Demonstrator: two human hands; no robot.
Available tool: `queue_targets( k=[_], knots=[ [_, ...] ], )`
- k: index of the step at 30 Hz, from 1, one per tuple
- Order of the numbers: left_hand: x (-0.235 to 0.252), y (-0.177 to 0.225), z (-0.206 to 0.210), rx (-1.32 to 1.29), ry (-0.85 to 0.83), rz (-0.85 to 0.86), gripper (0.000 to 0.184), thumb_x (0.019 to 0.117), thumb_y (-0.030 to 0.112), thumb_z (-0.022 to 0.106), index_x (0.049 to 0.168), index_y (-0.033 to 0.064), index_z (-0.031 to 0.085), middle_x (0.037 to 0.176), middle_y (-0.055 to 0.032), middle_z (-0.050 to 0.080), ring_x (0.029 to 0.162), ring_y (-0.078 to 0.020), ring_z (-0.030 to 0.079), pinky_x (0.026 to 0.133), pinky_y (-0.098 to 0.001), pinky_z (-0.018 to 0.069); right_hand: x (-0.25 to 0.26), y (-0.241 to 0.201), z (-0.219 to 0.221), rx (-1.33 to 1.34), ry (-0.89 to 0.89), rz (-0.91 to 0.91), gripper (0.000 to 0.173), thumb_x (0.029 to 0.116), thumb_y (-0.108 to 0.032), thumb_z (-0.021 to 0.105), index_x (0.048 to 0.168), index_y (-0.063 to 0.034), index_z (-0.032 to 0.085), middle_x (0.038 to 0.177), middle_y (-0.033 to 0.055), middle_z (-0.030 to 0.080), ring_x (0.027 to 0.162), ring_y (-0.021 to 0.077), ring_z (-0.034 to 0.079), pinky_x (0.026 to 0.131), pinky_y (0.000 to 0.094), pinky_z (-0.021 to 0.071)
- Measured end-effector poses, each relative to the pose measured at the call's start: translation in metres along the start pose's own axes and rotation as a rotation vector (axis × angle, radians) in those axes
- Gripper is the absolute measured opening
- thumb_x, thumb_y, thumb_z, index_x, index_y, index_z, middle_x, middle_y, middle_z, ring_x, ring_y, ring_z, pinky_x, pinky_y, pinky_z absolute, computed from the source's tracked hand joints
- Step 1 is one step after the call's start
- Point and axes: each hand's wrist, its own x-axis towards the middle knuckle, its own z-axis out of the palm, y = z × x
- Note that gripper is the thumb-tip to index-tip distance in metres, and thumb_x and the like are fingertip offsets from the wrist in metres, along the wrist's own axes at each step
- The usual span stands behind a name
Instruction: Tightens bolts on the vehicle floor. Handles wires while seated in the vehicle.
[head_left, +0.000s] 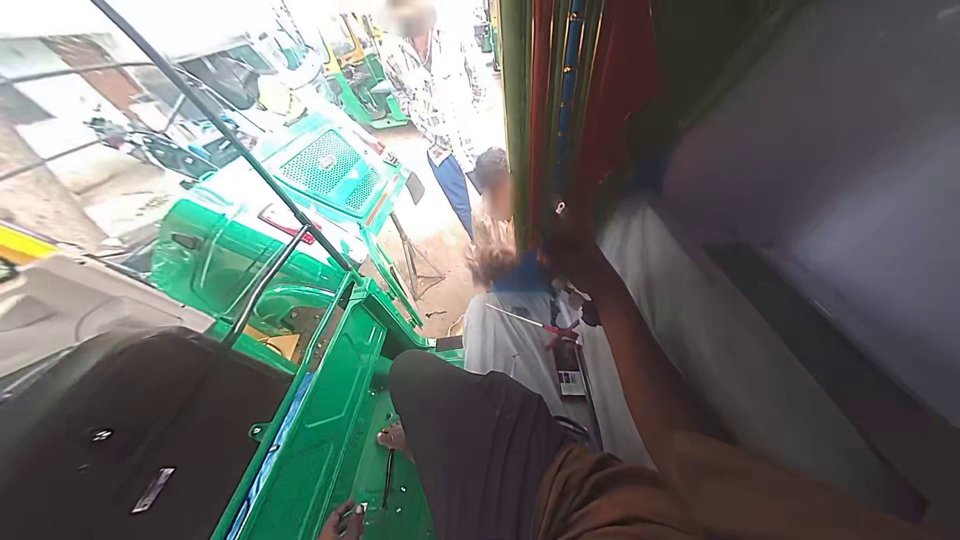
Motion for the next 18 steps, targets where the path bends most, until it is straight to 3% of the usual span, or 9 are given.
queue_targets(
  k=[2, 5, 6, 8, 11, 13, 14, 16, 18],
  knots=[
    [-0.012, 0.039, -0.014, -0.106, 0.117, 0.137, 0.037, 0.1039, 0.019, 0.057, 0.132, -0.0051, 0.059, 0.11, -0.0242, 0.07, 0.092, -0.0317, 0.072, 0.084, -0.0523, 0.0598, 0.007, -0.018, 0.023, -0.019, -0.048, -0.019, 0.027, 0.0818, -0.003, 0.078, 0.108, -0.006, 0.069, 0.093, 0.0063, 0.071, 0.08, 0.0126, 0.069, 0.071, 0.0298, 0.0609],
    [-0.05, 0.129, -0.036, -0.241, 0.293, 0.382, 0.027, 0.1036, 0.016, 0.057, 0.124, 0.0, 0.066, 0.098, -0.0099, 0.072, 0.082, -0.015, 0.071, 0.075, -0.0355, 0.0621, 0.007, -0.047, 0.07, -0.072, -0.136, -0.033, 0.029, 0.0823, -0.009, 0.078, 0.11, -0.0049, 0.071, 0.093, 0.0059, 0.072, 0.079, 0.0118, 0.068, 0.069, 0.0282, 0.0608],
    [-0.068, 0.162, -0.042, -0.31, 0.318, 0.5, 0.026, 0.1035, 0.015, 0.057, 0.122, 0.0007, 0.067, 0.097, -0.0068, 0.073, 0.082, -0.0135, 0.072, 0.076, -0.0329, 0.0624, 0.001, -0.058, 0.091, -0.069, -0.169, -0.008, 0.026, 0.0829, -0.01, 0.076, 0.108, -0.0058, 0.072, 0.091, 0.0055, 0.073, 0.078, 0.0114, 0.068, 0.067, 0.0269, 0.0595],
    [-0.108, 0.226, -0.055, -0.472, 0.309, 0.749, 0.025, 0.1047, 0.015, 0.057, 0.123, 0.0011, 0.067, 0.102, -0.0066, 0.074, 0.088, -0.0175, 0.073, 0.081, -0.0349, 0.0633, -0.008, -0.066, 0.136, 0.083, -0.308, 0.074, 0.026, 0.0834, -0.013, 0.079, 0.107, -0.0062, 0.072, 0.09, 0.0068, 0.073, 0.08, 0.0132, 0.069, 0.071, 0.0294, 0.0606],
    [-0.163, 0.288, -0.075, -0.624, 0.222, 0.95, 0.042, 0.1074, 0.035, 0.054, 0.132, 0.0023, 0.062, 0.121, -0.0115, 0.07, 0.104, -0.0256, 0.071, 0.093, -0.0413, 0.0611, -0.037, -0.06, 0.209, 0.357, -0.55, 0.182, 0.024, 0.0881, -0.012, 0.08, 0.109, -0.0043, 0.071, 0.093, 0.0072, 0.072, 0.084, 0.0131, 0.07, 0.077, 0.0311, 0.0614],
    [-0.185, 0.303, -0.085, -0.621, 0.269, 0.916, 0.053, 0.105, 0.044, 0.056, 0.134, -0.0009, 0.06, 0.126, -0.015, 0.068, 0.108, -0.0286, 0.07, 0.094, -0.0433, 0.0609, -0.059, -0.056, 0.25, 0.386, -0.649, 0.189, 0.023, 0.0888, -0.007, 0.078, 0.109, -0.0008, 0.068, 0.094, 0.0066, 0.071, 0.084, 0.013, 0.07, 0.076, 0.0309, 0.0617],
    [-0.192, 0.301, -0.087, -0.601, 0.335, 0.853, 0.052, 0.1037, 0.041, 0.06, 0.132, -0.002, 0.061, 0.123, -0.0144, 0.069, 0.105, -0.0274, 0.071, 0.092, -0.0422, 0.0619, -0.071, -0.054, 0.267, 0.371, -0.67, 0.187, 0.024, 0.0879, -0.005, 0.079, 0.108, 0.0002, 0.067, 0.095, 0.0062, 0.071, 0.083, 0.0129, 0.07, 0.075, 0.0305, 0.0624],
    [-0.201, 0.285, -0.082, -0.633, 0.47, 0.697, 0.039, 0.099, 0.023, 0.07, 0.126, -0.0041, 0.063, 0.11, -0.0121, 0.073, 0.095, -0.0234, 0.073, 0.085, -0.0379, 0.0642, -0.101, -0.045, 0.289, 0.331, -0.696, 0.198, 0.028, 0.0853, -0.002, 0.08, 0.108, 0.0009, 0.066, 0.095, 0.0063, 0.072, 0.084, 0.0134, 0.071, 0.075, 0.0304, 0.0636],
    [-0.204, 0.26, -0.073, -0.716, 0.484, 0.603, 0.037, 0.0971, 0.011, 0.07, 0.128, -0.0059, 0.059, 0.107, -0.0138, 0.072, 0.091, -0.0227, 0.072, 0.081, -0.035, 0.0639, -0.127, -0.03, 0.301, 0.307, -0.718, 0.215, 0.031, 0.0836, -0.003, 0.083, 0.108, 0.0014, 0.065, 0.095, 0.0076, 0.073, 0.082, 0.0147, 0.073, 0.072, 0.0309, 0.065]
  ],
)
